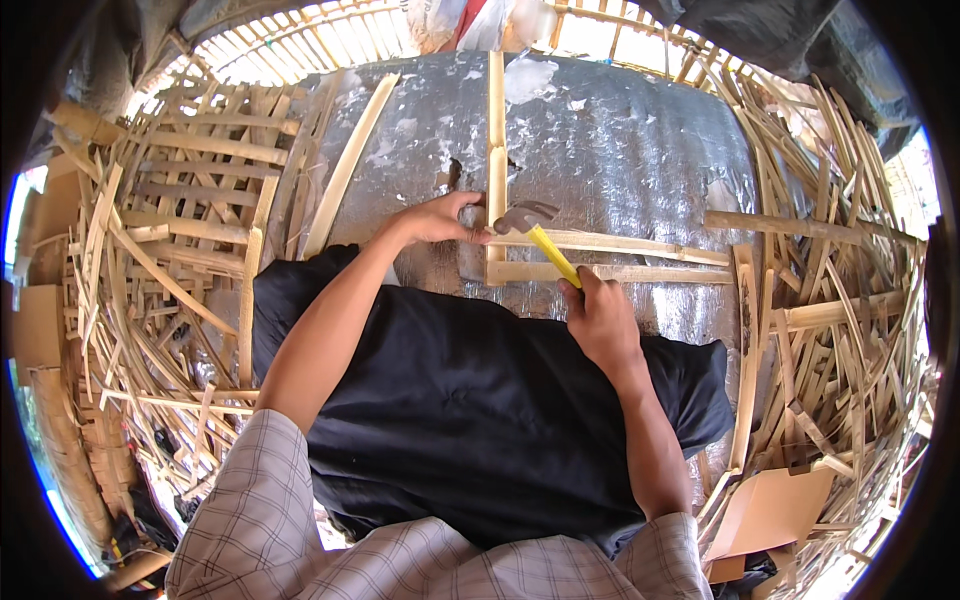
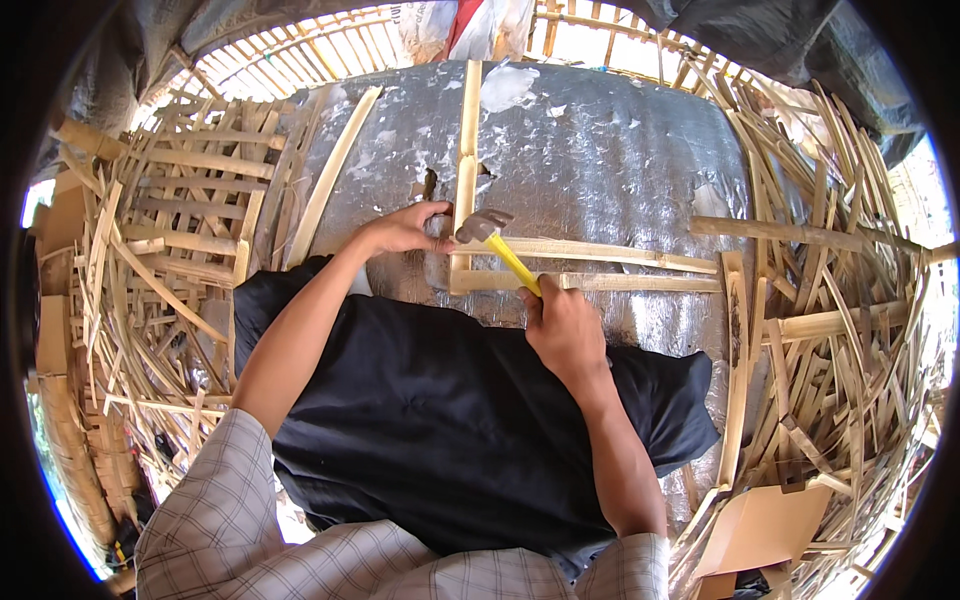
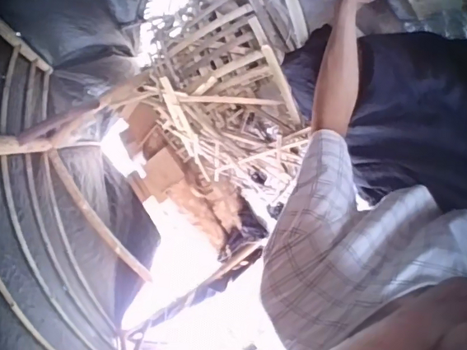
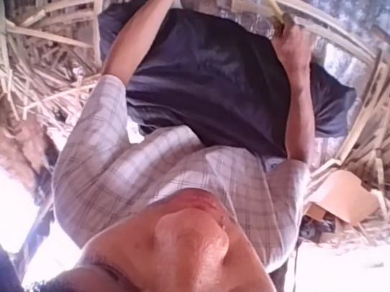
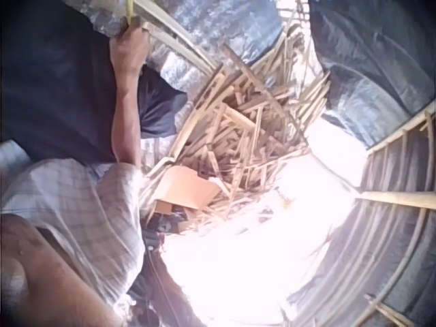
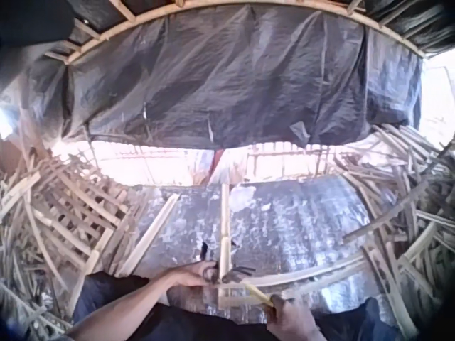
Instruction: The person nails together thin bamboo strips to form rectangular frames using a hammer. They handle the strips one at a time, positioning them on a work surface and driving nails through the joints.
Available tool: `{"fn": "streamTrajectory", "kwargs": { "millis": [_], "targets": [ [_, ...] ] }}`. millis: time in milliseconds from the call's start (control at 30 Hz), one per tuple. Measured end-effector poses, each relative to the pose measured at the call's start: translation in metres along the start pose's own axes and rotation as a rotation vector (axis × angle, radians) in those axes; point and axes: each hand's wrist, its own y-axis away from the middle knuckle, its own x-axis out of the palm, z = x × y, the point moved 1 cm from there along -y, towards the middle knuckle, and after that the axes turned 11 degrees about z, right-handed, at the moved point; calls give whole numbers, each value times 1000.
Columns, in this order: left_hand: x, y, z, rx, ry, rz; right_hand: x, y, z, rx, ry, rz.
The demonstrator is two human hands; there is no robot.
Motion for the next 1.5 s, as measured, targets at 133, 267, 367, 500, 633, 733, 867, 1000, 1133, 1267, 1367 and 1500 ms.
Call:
{"fn": "streamTrajectory", "kwargs": {
  "millis": [133, 267, 367, 500, 633, 733, 867, 1000, 1133, 1267, 1367, 1500],
  "targets": [
    [3, 8, -32, -9, 49, 43, -9, 4, 3, 38, -179, -59],
    [1, 11, -26, -9, 40, 2, -12, 4, 9, 39, -331, -88],
    [0, 14, -37, -31, 37, 47, 1, 6, -1, 37, -132, -34],
    [4, 15, -32, -99, 56, -2, -7, 5, 4, 28, -215, -38],
    [2, 6, -10, -31, 74, 13, -6, 4, 10, 22, -310, -90],
    [-3, 3, -8, -7, 71, 61, 6, 2, -4, -15, -178, -3],
    [4, 13, -30, -53, 79, 20, 0, 3, -3, -6, -251, -82],
    [5, 13, -25, -40, 111, -11, -4, 5, 3, 1, -278, -60],
    [4, 15, -42, -65, 80, 48, 5, 6, -9, -42, -136, -35],
    [5, 22, -48, -67, 90, 30, -17, 4, 10, 68, -353, -57],
    [2, 22, -42, -46, 94, 34, -11, 4, 9, 26, -328, -46],
    [-1, 19, -49, -54, 85, 94, 5, 6, -5, -27, -155, -69]
  ]
}}
